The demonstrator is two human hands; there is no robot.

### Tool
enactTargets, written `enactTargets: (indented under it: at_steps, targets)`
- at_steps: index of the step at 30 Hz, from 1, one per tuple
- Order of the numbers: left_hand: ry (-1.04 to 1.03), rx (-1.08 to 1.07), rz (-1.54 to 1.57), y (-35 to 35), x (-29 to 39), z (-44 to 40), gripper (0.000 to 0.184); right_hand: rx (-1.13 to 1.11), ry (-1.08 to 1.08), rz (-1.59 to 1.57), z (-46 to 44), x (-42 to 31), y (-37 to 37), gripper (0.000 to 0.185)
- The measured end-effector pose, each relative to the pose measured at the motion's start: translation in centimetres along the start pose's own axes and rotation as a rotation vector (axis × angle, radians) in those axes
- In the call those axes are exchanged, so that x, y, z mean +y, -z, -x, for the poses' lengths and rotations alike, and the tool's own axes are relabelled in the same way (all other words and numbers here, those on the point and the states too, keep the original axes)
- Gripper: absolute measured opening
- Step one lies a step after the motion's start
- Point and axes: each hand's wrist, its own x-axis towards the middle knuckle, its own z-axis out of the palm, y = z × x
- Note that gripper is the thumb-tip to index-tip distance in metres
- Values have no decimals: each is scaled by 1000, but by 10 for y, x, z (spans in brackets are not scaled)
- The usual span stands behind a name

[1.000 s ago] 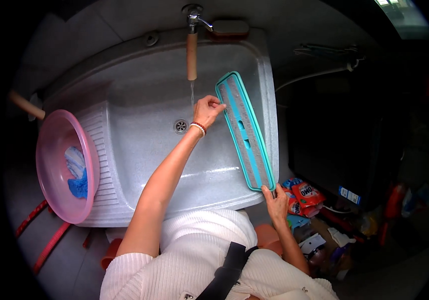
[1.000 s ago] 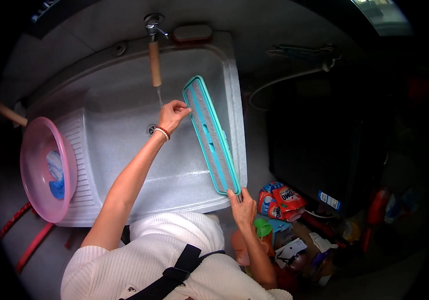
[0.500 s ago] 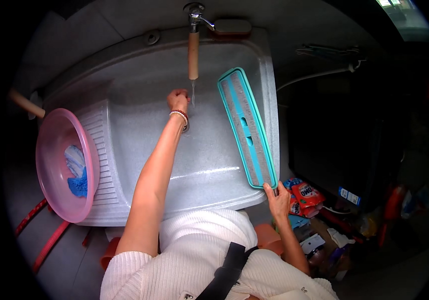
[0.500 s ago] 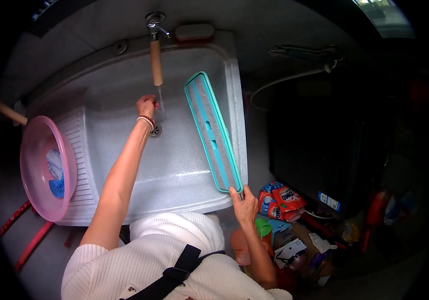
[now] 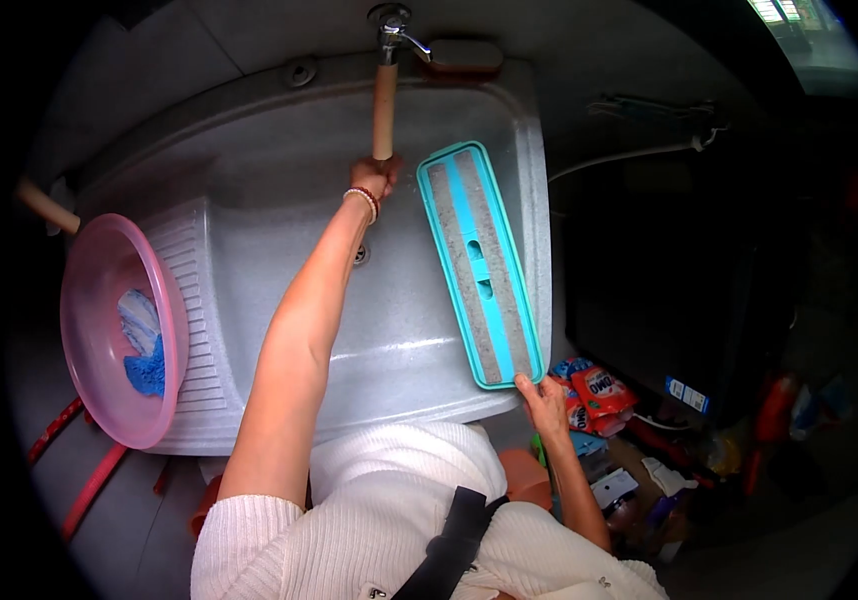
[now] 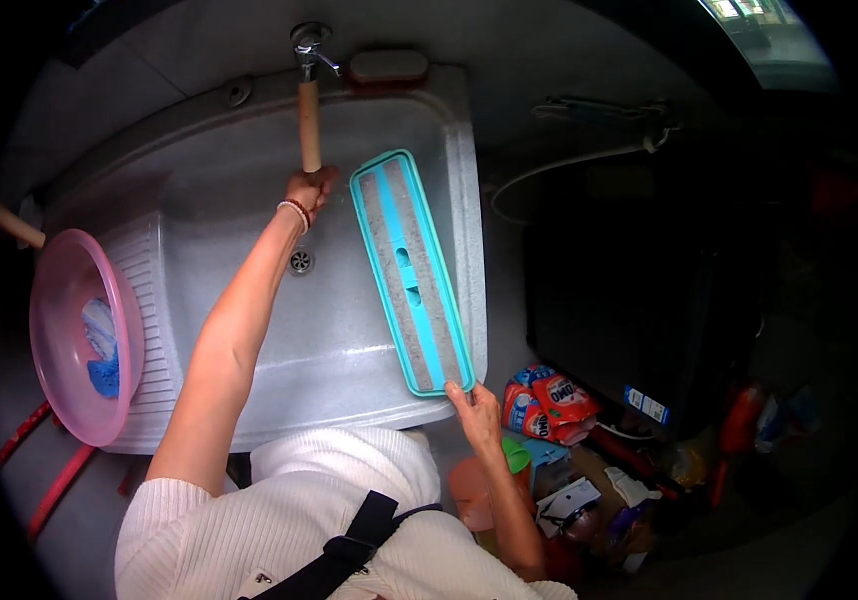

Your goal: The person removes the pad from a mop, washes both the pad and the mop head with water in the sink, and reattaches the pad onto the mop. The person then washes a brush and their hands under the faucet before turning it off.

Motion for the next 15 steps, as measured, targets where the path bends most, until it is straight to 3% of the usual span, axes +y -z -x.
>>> enactTargets:
  at_steps: [3,6,9,12,15]
  targets:
    - [-47,294,-230,-2,-8,-10,20,-49,-17,20,-4,4,3,35]
    - [-63,279,-406,6,-7,-5,28,-74,2,63,-9,8,6,36]
    - [-527,285,-595,16,-41,-9,39,-75,40,74,-10,4,6,39]
    - [-592,285,-717,30,-45,3,49,-107,-39,60,-11,0,8,40]
    - [-210,38,-245,26,-31,12,32,-157,-115,-83,-7,-7,6,40]
